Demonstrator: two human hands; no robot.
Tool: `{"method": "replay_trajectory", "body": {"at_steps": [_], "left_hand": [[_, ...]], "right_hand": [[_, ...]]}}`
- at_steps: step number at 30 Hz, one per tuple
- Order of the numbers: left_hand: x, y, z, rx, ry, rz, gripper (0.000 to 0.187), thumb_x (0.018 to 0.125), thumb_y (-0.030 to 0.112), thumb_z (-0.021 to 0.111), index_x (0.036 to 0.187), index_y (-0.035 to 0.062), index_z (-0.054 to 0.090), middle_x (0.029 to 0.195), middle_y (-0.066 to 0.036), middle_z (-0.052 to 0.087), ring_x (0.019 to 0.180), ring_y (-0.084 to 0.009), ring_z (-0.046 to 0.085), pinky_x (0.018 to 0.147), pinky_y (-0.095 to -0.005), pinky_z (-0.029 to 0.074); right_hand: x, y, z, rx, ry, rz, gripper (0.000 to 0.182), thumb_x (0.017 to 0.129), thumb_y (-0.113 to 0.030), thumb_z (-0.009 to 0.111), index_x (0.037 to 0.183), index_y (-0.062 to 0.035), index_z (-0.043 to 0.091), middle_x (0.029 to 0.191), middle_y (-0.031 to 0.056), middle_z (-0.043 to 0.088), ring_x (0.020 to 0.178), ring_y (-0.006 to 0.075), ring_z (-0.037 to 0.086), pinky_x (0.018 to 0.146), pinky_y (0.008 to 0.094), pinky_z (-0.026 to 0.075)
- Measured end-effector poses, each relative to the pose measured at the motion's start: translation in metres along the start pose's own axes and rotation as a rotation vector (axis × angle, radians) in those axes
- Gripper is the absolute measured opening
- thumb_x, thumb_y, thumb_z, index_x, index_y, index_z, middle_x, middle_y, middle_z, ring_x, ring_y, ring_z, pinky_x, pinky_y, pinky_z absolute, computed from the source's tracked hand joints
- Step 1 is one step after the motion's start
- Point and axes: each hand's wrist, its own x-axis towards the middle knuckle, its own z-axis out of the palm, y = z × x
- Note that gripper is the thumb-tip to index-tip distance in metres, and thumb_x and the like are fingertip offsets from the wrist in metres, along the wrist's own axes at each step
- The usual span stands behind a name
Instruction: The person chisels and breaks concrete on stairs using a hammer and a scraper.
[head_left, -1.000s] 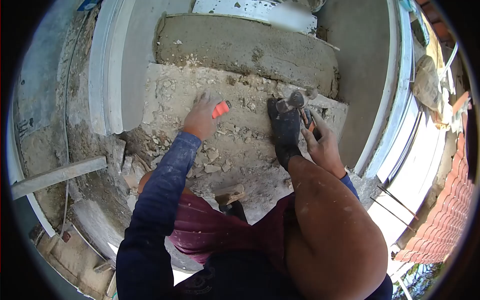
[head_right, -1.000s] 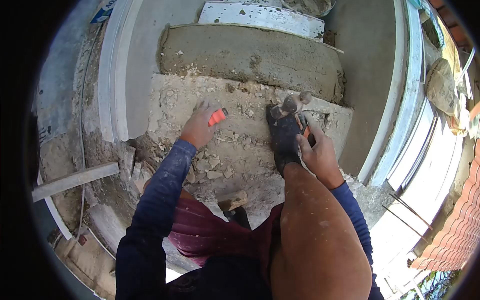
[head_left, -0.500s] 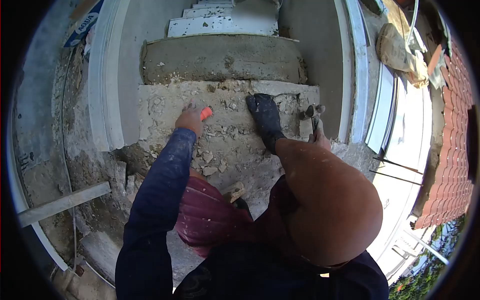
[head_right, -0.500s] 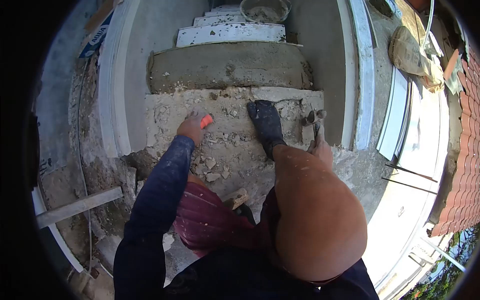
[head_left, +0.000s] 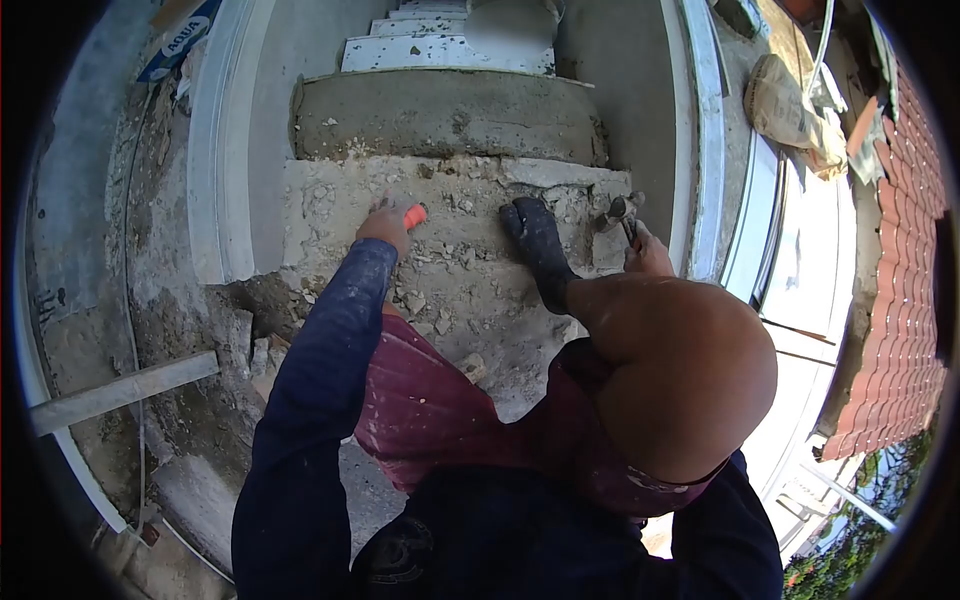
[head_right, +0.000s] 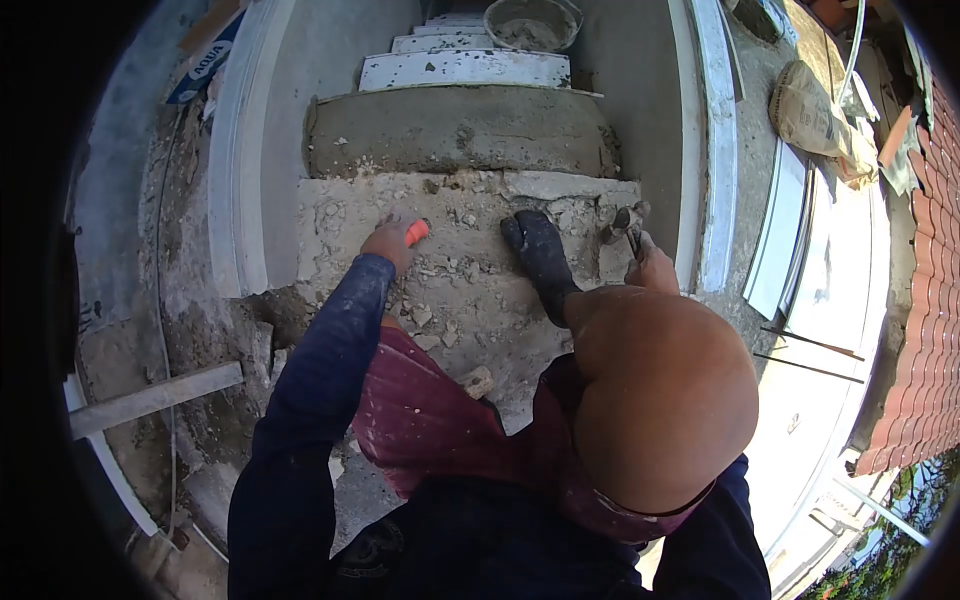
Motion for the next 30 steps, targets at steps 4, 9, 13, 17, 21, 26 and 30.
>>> {"method": "replay_trajectory", "body": {"at_steps": [4, 9, 13, 17, 21, 26, 30], "left_hand": [[0.002, -0.001, 0.004, 0.055, 0.160, 0.090, 0.052, 0.081, 0.011, 0.067, 0.131, 0.0103, 0.057, 0.128, -0.020, 0.062, 0.121, -0.0384, 0.057, 0.103, -0.0443, 0.047], [0.000, 0.038, -0.046, -0.164, 0.039, 0.032, 0.052, 0.078, 0.019, 0.075, 0.127, 0.0090, 0.060, 0.122, -0.019, 0.065, 0.112, -0.0371, 0.062, 0.097, -0.0439, 0.050], [0.031, 0.087, -0.074, -0.624, 0.132, 0.164, 0.046, 0.085, 0.032, 0.075, 0.117, 0.0034, 0.060, 0.100, -0.012, 0.067, 0.089, -0.0250, 0.065, 0.084, -0.0367, 0.052], [0.091, 0.167, -0.102, -1.059, 0.198, 0.219, 0.042, 0.092, 0.036, 0.069, 0.112, 0.0013, 0.056, 0.089, -0.009, 0.065, 0.078, -0.0188, 0.062, 0.075, -0.0351, 0.052], [0.151, 0.205, -0.096, -1.213, 0.236, 0.252, 0.042, 0.092, 0.035, 0.069, 0.114, 0.0025, 0.055, 0.089, -0.009, 0.065, 0.079, -0.0207, 0.063, 0.077, -0.0370, 0.052], [0.203, 0.200, -0.049, -1.057, 0.304, 0.224, 0.040, 0.096, 0.030, 0.067, 0.121, 0.0040, 0.049, 0.085, -0.003, 0.059, 0.069, -0.0079, 0.057, 0.058, -0.0273, 0.050], [0.209, 0.200, -0.042, -1.072, 0.314, 0.127, 0.045, 0.095, 0.030, 0.067, 0.124, 0.0035, 0.046, 0.089, -0.007, 0.063, 0.075, -0.0156, 0.062, 0.066, -0.0340, 0.052]], "right_hand": [[-0.006, -0.023, -0.021, 0.017, -0.023, 0.050, 0.043, 0.087, -0.007, 0.054, 0.130, -0.0044, 0.051, 0.091, 0.0316, 0.066, 0.093, 0.0503, 0.063, 0.078, 0.0574, 0.049], [-0.021, -0.042, -0.032, -0.012, -0.065, 0.120, 0.049, 0.087, -0.006, 0.056, 0.135, -0.0055, 0.051, 0.091, 0.0287, 0.066, 0.090, 0.0481, 0.064, 0.077, 0.0539, 0.049], [-0.033, -0.075, -0.052, 0.051, -0.106, 0.186, 0.058, 0.087, -0.002, 0.056, 0.144, -0.0046, 0.044, 0.096, 0.0296, 0.066, 0.091, 0.0478, 0.064, 0.076, 0.0516, 0.050], [-0.029, -0.059, -0.046, 0.150, -0.058, 0.009, 0.059, 0.088, -0.001, 0.058, 0.145, 0.0001, 0.044, 0.105, 0.0291, 0.068, 0.098, 0.0443, 0.066, 0.082, 0.0470, 0.052], [-0.007, -0.083, -0.075, 0.511, -0.121, -0.003, 0.054, 0.088, 0.000, 0.062, 0.139, 0.0101, 0.048, 0.123, 0.0272, 0.065, 0.118, 0.0315, 0.063, 0.102, 0.0361, 0.046], [0.058, -0.124, -0.136, 0.487, -0.051, -0.141, 0.055, 0.091, -0.002, 0.061, 0.144, 0.0048, 0.047, 0.113, 0.0182, 0.067, 0.098, 0.0187, 0.064, 0.088, 0.0306, 0.049], [0.116, -0.154, -0.166, 0.503, -0.047, -0.190, 0.052, 0.096, -0.006, 0.061, 0.146, 0.0001, 0.046, 0.077, -0.0002, 0.058, 0.057, 0.0035, 0.044, 0.052, 0.0206, 0.037]]}}
